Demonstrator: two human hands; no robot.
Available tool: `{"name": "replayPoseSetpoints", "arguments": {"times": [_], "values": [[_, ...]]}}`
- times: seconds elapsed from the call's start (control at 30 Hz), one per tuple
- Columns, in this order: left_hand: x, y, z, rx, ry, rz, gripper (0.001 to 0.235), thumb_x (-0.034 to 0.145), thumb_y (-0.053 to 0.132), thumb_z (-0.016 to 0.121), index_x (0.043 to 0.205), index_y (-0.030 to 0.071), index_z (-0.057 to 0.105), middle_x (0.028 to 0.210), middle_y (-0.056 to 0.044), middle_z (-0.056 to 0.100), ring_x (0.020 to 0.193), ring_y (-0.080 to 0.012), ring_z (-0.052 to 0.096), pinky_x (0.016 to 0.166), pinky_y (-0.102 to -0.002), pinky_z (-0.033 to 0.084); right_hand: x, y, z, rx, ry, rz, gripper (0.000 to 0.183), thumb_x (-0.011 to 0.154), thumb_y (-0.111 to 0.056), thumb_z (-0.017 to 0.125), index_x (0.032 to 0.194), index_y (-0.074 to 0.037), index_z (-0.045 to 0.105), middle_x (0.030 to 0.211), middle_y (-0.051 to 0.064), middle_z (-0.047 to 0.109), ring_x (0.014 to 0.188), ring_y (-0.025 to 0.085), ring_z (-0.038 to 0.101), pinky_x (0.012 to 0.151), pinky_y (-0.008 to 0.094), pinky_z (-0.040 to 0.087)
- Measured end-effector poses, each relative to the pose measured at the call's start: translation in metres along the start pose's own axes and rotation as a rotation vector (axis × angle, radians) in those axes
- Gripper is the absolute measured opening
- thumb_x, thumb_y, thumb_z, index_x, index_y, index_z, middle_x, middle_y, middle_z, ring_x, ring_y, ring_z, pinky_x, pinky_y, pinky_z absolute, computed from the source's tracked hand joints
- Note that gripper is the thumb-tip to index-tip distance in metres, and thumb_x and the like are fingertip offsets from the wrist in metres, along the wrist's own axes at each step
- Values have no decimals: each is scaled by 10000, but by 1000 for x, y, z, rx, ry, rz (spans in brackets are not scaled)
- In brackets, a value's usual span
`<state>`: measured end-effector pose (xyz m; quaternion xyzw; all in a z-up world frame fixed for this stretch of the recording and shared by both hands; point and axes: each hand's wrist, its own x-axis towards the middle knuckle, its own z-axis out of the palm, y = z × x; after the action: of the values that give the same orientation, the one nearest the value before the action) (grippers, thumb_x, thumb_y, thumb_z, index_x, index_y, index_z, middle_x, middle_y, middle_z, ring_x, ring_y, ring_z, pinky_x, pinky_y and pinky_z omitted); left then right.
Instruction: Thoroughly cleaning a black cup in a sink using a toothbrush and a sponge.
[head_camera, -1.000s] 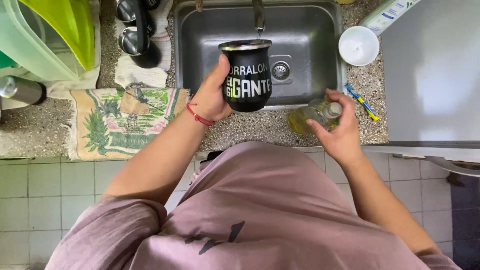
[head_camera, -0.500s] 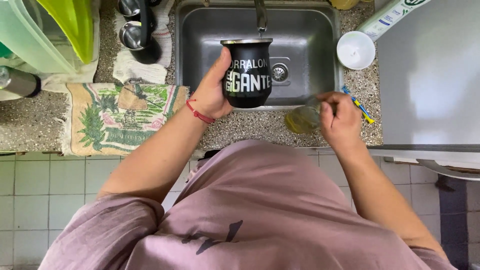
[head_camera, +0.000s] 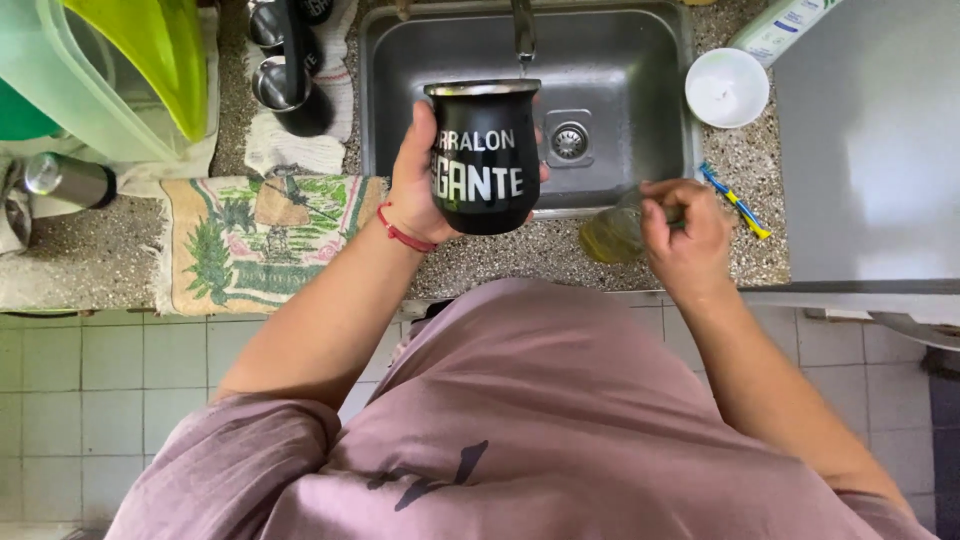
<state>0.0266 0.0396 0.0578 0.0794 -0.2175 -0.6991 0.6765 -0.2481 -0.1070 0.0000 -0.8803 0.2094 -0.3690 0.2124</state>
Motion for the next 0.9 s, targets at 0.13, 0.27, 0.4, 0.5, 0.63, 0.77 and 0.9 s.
{"name": "replayPoseSetpoints", "arguments": {"times": [0.13,0.27,0.4,0.5,0.63,0.77,0.9], "values": [[4,-2,6,37,24,-5,943,853,660,606,1524,34,389,1289,-163,627,1138,-380,659,890,-567,593,1,-2,0,18,-7,44,163,1016,-13,593,975,-34,437,993,182,708,913,301,728,657,357,547],[11,-5,9,61,37,45,892,877,639,597,1485,7,436,1278,-189,643,1144,-378,656,1016,-524,540,0,-4,0,19,-27,82,194,1009,-76,621,989,-33,434,1007,173,704,928,311,705,717,404,518],[16,-6,19,10,36,9,902,847,640,633,1460,3,458,1233,-177,664,1091,-351,680,996,-482,556,-1,-2,1,-89,-49,83,260,1022,-182,649,940,-82,424,1024,81,730,905,252,724,655,394,499],[18,-9,26,0,81,-11,910,831,648,624,1451,4,453,1194,-180,647,1046,-346,690,799,-506,620,3,-4,-1,-47,-57,35,293,1008,-126,651,894,-79,385,1016,120,721,928,267,724,631,409,489],[20,-9,20,-72,37,-81,933,818,655,637,1468,19,433,1215,-180,636,1065,-363,678,818,-524,615,0,-6,3,-90,-5,21,228,1015,-134,649,939,-65,445,1018,111,712,879,262,711,622,405,500],[23,-11,21,-81,-21,-82,928,843,659,608,1462,-10,430,1212,-195,637,1080,-365,673,854,-519,610,2,-9,-1,-132,-20,28,238,1026,-198,625,953,-54,450,1053,119,704,868,276,665,645,411,482],[38,-31,53,278,197,353,664,1035,542,398,1304,-35,587,1165,-243,693,1070,-348,705,939,-484,601,31,-35,-24,-17,153,-170,281,1054,-282,599,1062,-11,525,1248,230,620,1165,466,587,999,543,444]]}}
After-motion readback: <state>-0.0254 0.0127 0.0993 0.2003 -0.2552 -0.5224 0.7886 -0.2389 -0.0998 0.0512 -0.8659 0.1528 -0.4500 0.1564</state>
